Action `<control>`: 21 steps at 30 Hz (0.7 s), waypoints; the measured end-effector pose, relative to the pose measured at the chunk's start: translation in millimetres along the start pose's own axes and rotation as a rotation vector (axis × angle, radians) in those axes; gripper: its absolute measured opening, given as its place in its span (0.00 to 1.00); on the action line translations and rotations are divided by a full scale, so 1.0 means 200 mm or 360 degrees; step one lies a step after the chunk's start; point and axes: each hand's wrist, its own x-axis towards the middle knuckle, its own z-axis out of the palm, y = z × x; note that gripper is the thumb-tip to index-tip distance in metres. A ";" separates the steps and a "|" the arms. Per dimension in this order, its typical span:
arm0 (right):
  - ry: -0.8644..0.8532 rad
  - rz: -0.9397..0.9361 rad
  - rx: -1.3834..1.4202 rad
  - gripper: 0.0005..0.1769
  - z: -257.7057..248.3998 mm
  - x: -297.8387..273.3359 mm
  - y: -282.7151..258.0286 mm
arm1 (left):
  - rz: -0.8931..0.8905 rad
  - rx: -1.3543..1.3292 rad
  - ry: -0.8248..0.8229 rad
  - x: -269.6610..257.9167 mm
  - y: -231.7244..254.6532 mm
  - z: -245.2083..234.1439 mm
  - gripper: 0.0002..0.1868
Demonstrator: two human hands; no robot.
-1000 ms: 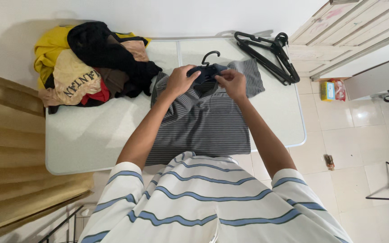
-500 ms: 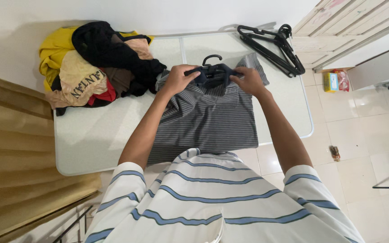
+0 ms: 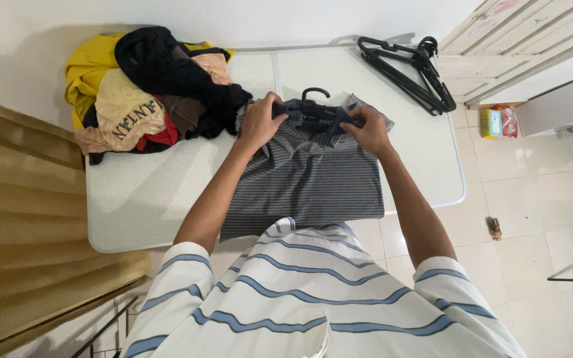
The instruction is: The person hangs a black t-shirt on a hanger and places it on a clothing rack. They then smooth out a striped shirt on a table, place it on a hanger, and hang it on the rack. Finally, they smooth out another black t-shirt on the table and place it on a hanger.
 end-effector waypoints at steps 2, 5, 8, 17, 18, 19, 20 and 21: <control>0.0025 0.0094 0.0049 0.11 -0.01 -0.04 0.01 | 0.0074 0.0060 0.0044 -0.01 -0.03 0.00 0.23; 0.0033 0.0155 0.0063 0.10 -0.04 -0.07 0.02 | 0.0136 -0.0013 -0.0002 -0.03 -0.07 -0.03 0.27; 0.0012 0.0130 0.0036 0.10 -0.07 -0.10 0.02 | -0.0048 -0.0292 -0.0254 -0.02 -0.07 -0.08 0.31; -0.0014 0.0017 0.0171 0.08 -0.09 -0.13 0.02 | -0.0005 -0.0278 -0.0685 -0.03 0.13 -0.16 0.23; 0.0004 0.0009 0.0171 0.08 -0.09 -0.14 0.02 | 0.0062 -0.0253 -0.0593 -0.05 0.15 -0.16 0.22; 0.0008 0.0011 0.0202 0.08 -0.09 -0.15 0.03 | 0.0130 -0.0233 -0.0503 -0.06 0.18 -0.14 0.20; 0.0011 0.0013 0.0232 0.08 -0.10 -0.16 0.03 | 0.0143 -0.0232 -0.0395 -0.08 0.20 -0.13 0.19; 0.0008 0.0016 0.0264 0.08 -0.10 -0.17 0.03 | 0.0150 -0.0230 -0.0285 -0.10 0.22 -0.11 0.18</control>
